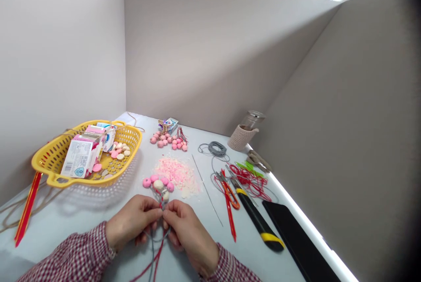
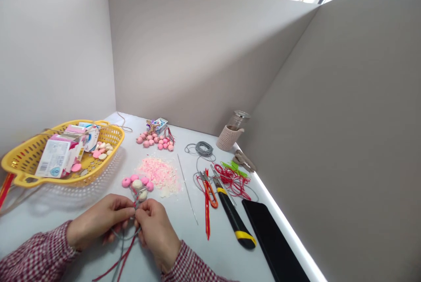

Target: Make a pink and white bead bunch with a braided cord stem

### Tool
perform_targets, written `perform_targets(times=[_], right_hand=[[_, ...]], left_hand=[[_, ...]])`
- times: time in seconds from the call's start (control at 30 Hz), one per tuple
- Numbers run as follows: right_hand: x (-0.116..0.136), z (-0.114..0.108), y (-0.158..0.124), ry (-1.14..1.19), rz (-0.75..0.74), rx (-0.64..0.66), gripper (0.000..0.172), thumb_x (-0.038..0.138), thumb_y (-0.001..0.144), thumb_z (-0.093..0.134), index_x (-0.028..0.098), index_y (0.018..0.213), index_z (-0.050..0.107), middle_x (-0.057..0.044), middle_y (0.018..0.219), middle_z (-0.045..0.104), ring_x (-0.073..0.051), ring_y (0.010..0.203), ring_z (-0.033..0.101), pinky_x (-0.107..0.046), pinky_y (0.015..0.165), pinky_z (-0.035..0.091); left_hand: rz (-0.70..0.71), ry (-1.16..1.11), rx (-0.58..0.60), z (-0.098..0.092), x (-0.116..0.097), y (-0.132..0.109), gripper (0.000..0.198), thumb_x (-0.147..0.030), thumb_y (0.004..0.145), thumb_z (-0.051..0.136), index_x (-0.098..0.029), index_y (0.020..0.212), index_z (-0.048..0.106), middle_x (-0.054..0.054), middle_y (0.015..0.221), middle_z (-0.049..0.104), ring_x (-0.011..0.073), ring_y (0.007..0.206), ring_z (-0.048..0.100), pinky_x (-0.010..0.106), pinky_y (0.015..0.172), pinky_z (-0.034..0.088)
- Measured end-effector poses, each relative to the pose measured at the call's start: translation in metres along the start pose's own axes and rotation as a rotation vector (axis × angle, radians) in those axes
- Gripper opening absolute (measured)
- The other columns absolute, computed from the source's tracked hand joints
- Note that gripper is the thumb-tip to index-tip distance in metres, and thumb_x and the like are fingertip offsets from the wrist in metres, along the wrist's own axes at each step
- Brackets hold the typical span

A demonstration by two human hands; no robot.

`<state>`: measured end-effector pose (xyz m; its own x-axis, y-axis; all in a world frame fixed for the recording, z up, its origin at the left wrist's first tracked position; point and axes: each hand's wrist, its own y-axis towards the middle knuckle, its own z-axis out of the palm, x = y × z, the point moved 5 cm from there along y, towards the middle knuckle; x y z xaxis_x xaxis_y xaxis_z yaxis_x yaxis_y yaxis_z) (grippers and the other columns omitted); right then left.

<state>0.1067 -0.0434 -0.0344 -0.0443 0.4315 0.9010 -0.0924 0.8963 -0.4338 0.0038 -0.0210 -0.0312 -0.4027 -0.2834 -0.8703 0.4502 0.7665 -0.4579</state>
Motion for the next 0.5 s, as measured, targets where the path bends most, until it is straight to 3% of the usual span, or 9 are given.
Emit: perform_targets(times=[0.13,0.23,0.3,0.4,0.5], right_hand=[[0.01,-0.009,-0.002,-0.381,-0.134,-0.065,0.013,0.011,0.077,0.045,0.017,0.066,0.048,0.004,0.054,0.052,-0.005,0.038,0.038,-0.019,0.039,0.026],[0.026,-0.021,-0.014,-0.682,-0.307,-0.182,0.017,0.015,0.078,0.05,0.015,0.061,0.054,0.001,0.055,0.053,-0.009,0.051,0.046,-0.021,0.048,0.031],[0.032,-0.025,-0.024,-0.802,-0.346,-0.209,0.022,0.019,0.08,0.049,0.015,0.06,0.056,0.0,0.055,0.055,-0.011,0.053,0.048,-0.021,0.05,0.031],[0.027,-0.017,-0.035,-0.892,-0.378,-0.162,0.023,0.02,0.082,0.048,0.016,0.062,0.059,-0.001,0.057,0.061,-0.013,0.055,0.053,-0.021,0.05,0.032],[0.005,0.007,-0.037,-1.054,-0.485,-0.132,0.013,0.016,0.079,0.05,0.017,0.074,0.062,-0.004,0.062,0.066,-0.016,0.055,0.06,-0.023,0.047,0.032]], left_hand=[[0.023,0.107,-0.086,-0.004,0.001,0.001,0.023,-0.037,0.068,0.047,-0.018,0.054,0.046,-0.01,0.039,0.033,0.0055,0.03,0.028,0.019,0.032,0.02],[0.017,0.11,-0.146,-0.007,0.003,0.001,0.025,-0.036,0.067,0.047,-0.019,0.05,0.044,-0.009,0.038,0.033,0.0065,0.033,0.028,0.021,0.036,0.02],[0.052,0.097,-0.185,-0.008,0.003,0.0,0.028,-0.037,0.067,0.048,-0.017,0.047,0.047,-0.008,0.039,0.036,0.0069,0.037,0.03,0.022,0.041,0.022],[0.098,0.031,-0.189,-0.006,0.003,0.0,0.03,-0.038,0.066,0.051,-0.015,0.048,0.055,-0.006,0.04,0.041,0.0079,0.042,0.033,0.022,0.046,0.025],[0.094,-0.181,-0.15,0.001,0.003,0.0,0.028,-0.04,0.061,0.056,-0.014,0.051,0.058,-0.003,0.046,0.051,0.0084,0.046,0.039,0.022,0.048,0.029]])
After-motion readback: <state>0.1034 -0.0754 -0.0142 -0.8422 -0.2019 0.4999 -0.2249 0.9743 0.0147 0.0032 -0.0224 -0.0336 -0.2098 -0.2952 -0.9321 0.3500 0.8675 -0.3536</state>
